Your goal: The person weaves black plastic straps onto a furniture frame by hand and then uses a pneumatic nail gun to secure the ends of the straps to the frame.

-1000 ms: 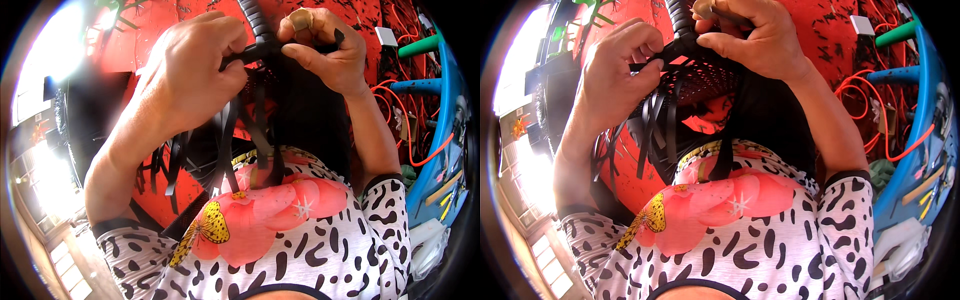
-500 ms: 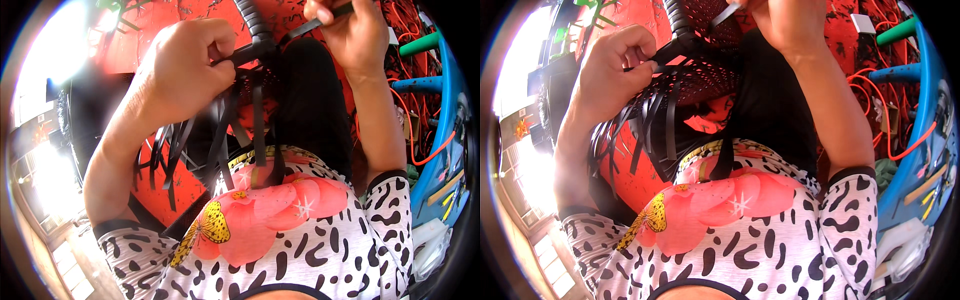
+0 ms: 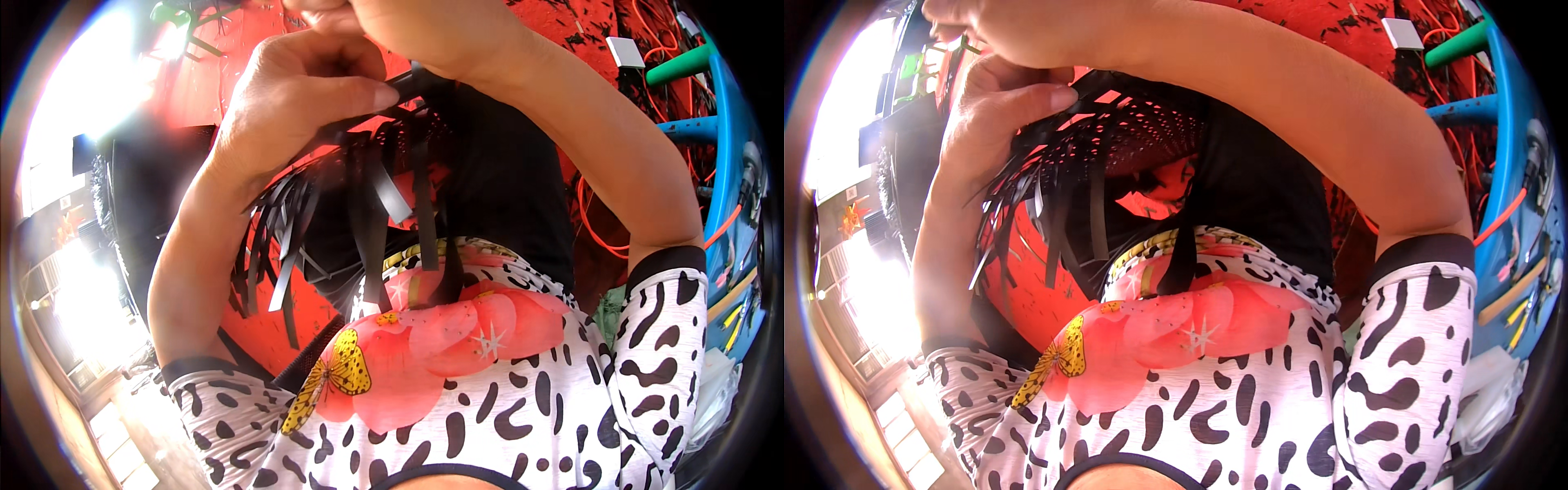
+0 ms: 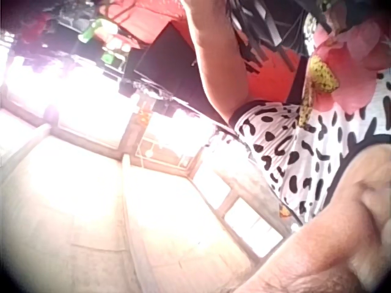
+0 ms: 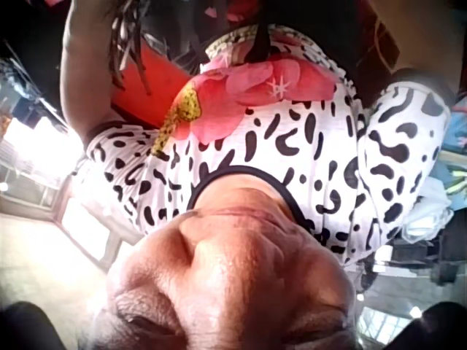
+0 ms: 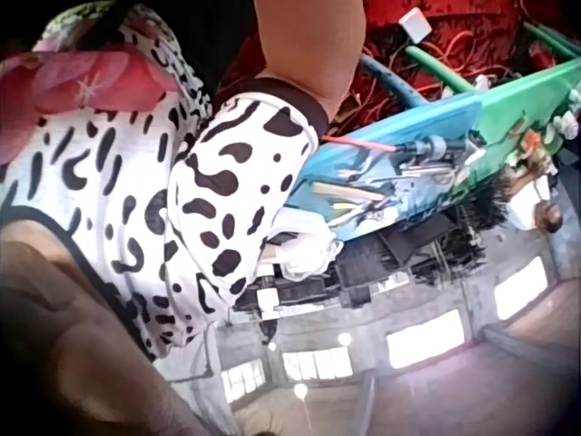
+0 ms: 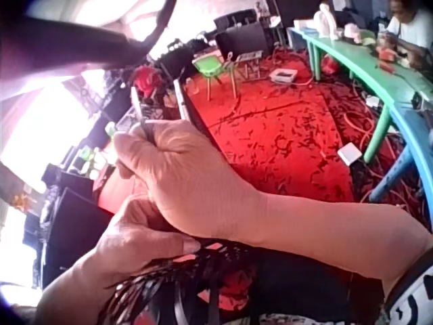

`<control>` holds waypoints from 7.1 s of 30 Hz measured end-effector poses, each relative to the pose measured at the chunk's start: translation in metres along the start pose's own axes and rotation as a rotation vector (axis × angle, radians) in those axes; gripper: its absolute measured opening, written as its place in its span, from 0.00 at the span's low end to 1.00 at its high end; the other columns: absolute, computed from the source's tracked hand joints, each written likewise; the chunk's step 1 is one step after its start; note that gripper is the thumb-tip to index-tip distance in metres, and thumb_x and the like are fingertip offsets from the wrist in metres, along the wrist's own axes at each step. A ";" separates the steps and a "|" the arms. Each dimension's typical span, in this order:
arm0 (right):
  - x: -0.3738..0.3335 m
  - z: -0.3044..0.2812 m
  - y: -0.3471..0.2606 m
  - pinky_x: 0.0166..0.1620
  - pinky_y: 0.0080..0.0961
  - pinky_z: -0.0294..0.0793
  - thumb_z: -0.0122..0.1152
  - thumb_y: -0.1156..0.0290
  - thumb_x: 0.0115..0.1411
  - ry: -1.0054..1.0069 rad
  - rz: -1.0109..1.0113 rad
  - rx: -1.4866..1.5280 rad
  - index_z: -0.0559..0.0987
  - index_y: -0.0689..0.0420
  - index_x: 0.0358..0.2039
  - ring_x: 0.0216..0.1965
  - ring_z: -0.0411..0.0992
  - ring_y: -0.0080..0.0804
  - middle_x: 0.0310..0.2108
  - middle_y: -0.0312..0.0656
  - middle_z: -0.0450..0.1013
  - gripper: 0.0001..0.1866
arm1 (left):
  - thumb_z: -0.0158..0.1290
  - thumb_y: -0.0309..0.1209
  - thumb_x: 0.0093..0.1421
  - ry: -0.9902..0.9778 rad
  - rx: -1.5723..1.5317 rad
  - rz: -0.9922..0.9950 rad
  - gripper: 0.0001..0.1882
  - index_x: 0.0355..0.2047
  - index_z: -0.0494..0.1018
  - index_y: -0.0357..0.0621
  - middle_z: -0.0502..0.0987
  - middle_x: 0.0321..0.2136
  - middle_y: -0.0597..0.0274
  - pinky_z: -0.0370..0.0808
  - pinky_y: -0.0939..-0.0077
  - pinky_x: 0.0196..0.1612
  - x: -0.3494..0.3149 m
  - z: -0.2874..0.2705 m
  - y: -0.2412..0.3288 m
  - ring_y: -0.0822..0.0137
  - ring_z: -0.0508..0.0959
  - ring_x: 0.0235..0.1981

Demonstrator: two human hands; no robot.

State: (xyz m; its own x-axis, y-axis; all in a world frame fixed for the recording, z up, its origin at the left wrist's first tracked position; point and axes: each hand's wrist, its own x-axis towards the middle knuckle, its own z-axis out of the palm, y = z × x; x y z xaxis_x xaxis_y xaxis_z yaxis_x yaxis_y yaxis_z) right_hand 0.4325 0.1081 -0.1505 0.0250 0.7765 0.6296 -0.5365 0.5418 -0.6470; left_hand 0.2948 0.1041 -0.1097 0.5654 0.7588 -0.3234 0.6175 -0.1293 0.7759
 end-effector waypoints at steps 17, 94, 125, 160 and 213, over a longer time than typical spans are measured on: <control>-0.005 -0.031 -0.011 0.44 0.25 0.67 0.55 0.53 0.59 -0.167 0.148 0.348 0.71 0.61 0.43 0.38 0.69 0.25 0.34 0.41 0.73 0.23 | 0.57 0.32 0.53 0.190 0.036 0.188 0.10 0.28 0.76 0.35 0.74 0.21 0.66 0.68 0.82 0.30 -0.015 0.006 -0.010 0.77 0.71 0.25; -0.076 -0.100 -0.025 0.32 0.15 0.68 0.64 0.78 0.51 0.069 0.132 -0.440 0.74 0.64 0.39 0.27 0.67 0.15 0.35 0.39 0.74 0.14 | 0.58 0.29 0.51 0.207 0.000 0.064 0.09 0.29 0.75 0.34 0.75 0.21 0.68 0.68 0.86 0.26 0.012 0.020 -0.008 0.81 0.71 0.22; -0.094 -0.068 -0.002 0.27 0.18 0.66 0.65 0.83 0.39 -0.142 -0.051 -0.607 0.74 0.63 0.34 0.22 0.64 0.25 0.22 0.37 0.65 0.17 | 0.51 0.15 0.52 0.190 0.464 0.607 0.12 0.38 0.75 0.30 0.73 0.33 0.54 0.70 0.80 0.37 -0.005 0.026 -0.021 0.67 0.73 0.33; -0.100 -0.060 -0.015 0.31 0.10 0.61 0.61 0.84 0.51 0.285 0.195 -0.378 0.71 0.61 0.26 0.26 0.60 0.13 0.26 0.33 0.67 0.07 | 0.53 0.16 0.50 0.174 0.362 0.628 0.13 0.38 0.76 0.32 0.72 0.34 0.49 0.71 0.77 0.36 -0.001 0.025 -0.023 0.64 0.74 0.33; -0.092 -0.041 0.004 0.25 0.10 0.59 0.61 0.72 0.56 0.187 0.497 -0.174 0.76 0.61 0.32 0.21 0.60 0.12 0.23 0.29 0.68 0.06 | 0.54 0.28 0.54 -0.152 -0.192 -0.153 0.08 0.29 0.72 0.34 0.75 0.23 0.68 0.68 0.90 0.26 0.020 -0.009 -0.023 0.82 0.72 0.22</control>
State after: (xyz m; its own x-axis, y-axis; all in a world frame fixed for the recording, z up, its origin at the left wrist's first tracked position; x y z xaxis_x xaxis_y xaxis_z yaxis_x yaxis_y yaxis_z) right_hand 0.4626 0.0520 -0.2290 -0.0372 0.9874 0.1539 -0.3754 0.1289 -0.9179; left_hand 0.2866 0.1281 -0.1289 0.5578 0.6541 -0.5108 0.5953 0.1136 0.7955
